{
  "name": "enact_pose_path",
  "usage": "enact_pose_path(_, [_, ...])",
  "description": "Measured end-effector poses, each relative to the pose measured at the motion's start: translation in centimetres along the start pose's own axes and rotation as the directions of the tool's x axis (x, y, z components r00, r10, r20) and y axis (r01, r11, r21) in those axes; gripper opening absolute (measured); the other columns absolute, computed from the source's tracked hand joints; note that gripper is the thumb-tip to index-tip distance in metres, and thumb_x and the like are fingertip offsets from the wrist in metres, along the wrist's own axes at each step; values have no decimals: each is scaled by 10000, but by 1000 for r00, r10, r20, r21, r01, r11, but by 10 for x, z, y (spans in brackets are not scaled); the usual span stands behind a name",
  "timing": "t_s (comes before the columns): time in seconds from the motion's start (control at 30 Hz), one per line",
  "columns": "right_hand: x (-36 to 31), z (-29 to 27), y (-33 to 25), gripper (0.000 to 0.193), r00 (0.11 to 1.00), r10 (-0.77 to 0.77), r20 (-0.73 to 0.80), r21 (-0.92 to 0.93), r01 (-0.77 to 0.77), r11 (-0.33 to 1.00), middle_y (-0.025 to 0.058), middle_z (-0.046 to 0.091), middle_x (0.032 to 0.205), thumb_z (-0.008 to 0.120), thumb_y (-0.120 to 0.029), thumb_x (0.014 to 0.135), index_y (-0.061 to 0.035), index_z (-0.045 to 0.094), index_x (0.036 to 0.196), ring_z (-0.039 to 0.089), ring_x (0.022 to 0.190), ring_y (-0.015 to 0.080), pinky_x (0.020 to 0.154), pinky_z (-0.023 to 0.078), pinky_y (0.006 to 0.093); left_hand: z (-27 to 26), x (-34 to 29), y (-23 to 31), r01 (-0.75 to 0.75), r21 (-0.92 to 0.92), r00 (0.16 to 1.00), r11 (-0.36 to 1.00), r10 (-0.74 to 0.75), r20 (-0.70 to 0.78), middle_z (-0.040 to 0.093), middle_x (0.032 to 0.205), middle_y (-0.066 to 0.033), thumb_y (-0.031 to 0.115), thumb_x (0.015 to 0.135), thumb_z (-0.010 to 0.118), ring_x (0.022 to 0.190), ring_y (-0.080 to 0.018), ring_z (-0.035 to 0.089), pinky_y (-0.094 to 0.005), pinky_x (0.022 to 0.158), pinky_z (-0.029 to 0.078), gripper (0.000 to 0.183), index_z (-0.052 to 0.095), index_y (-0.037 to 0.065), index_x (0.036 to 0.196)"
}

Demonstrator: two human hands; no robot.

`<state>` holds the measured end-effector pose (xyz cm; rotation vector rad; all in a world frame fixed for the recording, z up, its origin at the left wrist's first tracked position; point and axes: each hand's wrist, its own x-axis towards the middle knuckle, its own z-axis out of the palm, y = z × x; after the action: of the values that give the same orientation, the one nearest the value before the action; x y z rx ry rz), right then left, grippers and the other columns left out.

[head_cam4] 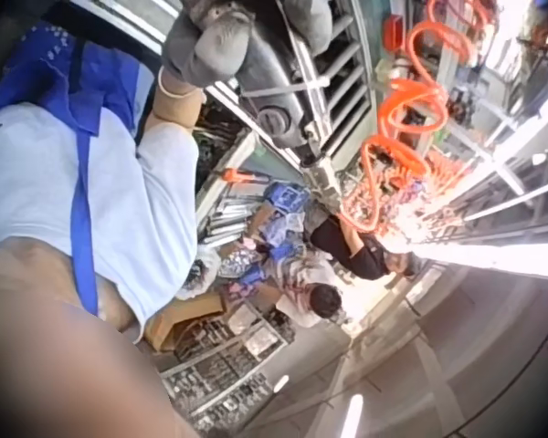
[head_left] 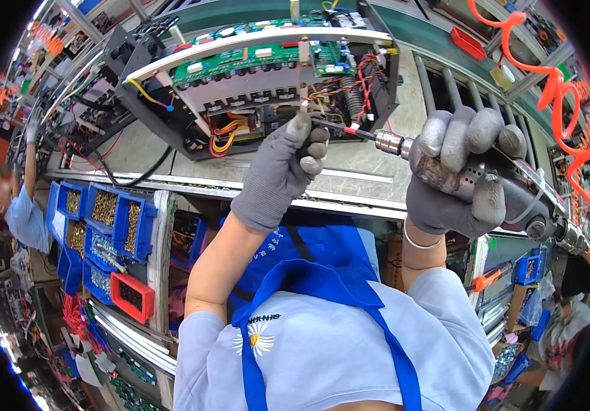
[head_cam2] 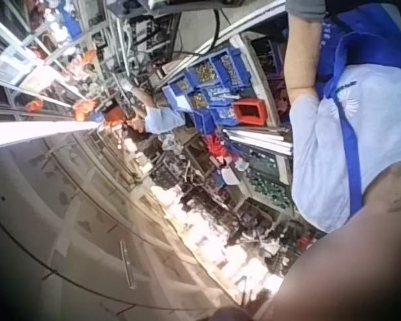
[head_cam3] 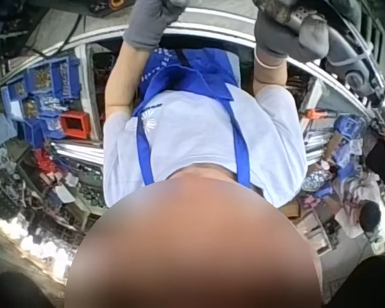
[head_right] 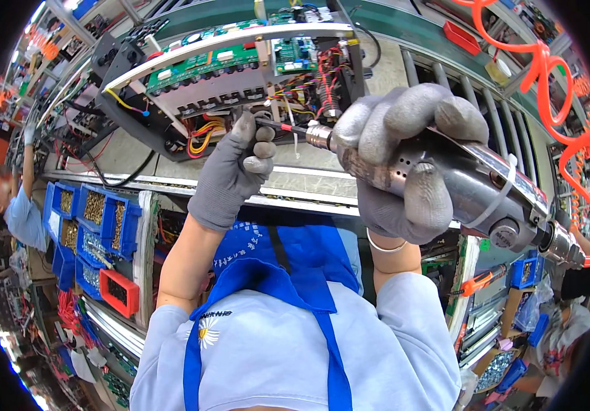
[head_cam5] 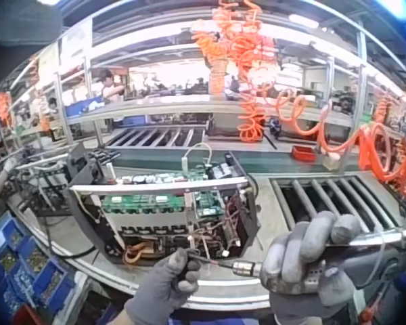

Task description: The person assembles an electronic device by connecting wires to a circuit board and using a pneumatic screwdriver to secure components. They work at a bench with organized parts bins, handling various wires and tools to complete the assembly.

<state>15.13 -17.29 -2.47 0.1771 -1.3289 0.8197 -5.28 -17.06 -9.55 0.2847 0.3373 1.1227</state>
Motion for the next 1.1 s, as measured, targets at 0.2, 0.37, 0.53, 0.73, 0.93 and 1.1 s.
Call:
enact_pose_path(0.2, [3,-4,-10,484,993,-54,-108,-94,44,995,24,465,881,590,-230,785,-86,588,1247,442,653,116,575,406,289,7,20,-6,-17,38,999,999,16,40,593,848,-26,277,972,588,665,-79,550,-162,487,450,246,573,55,1076])
enact_pose_path(0.37, [6,-14,-24,496,991,-71,-116,-118,57,991,15,448,898,593,-255,775,-89,588,1242,425,667,111,599,406,276,21,30,-11,27,117,992,993,-42,121,610,867,-42,318,964,599,664,-77,563,-168,478,435,282,573,55,1064])
enact_pose_path(0.53, [24,-20,-30,459,979,-119,-166,-173,90,981,34,450,903,542,-228,780,-67,594,1207,416,691,125,611,406,297,47,43,-11,41,404,998,914,-57,27,617,808,-47,436,923,629,629,-87,577,-184,466,443,397,616,55,1033])
enact_pose_path(0.73, [89,-33,-20,292,904,-181,-386,-585,-88,806,45,425,645,463,-232,881,-36,636,1011,471,607,183,580,473,358,74,110,38,-424,218,191,-879,149,970,698,925,-136,661,784,653,821,-271,684,-393,674,544,687,664,41,1080])
enact_pose_path(0.93, [132,-51,24,223,928,80,-365,-387,-229,893,-35,398,519,561,-194,890,10,617,821,339,367,64,367,297,219,101,164,51,-224,490,921,-842,-19,388,692,1047,-144,733,707,653,1019,-331,654,-430,881,500,811,631,109,1224])
enact_pose_path(1.1, [145,-46,28,165,929,164,-333,-425,-303,853,-9,417,502,546,-134,878,20,605,877,356,358,83,352,305,254,105,160,43,-214,515,897,-830,41,439,706,934,-142,687,698,670,893,-318,693,-442,804,538,650,710,108,991])
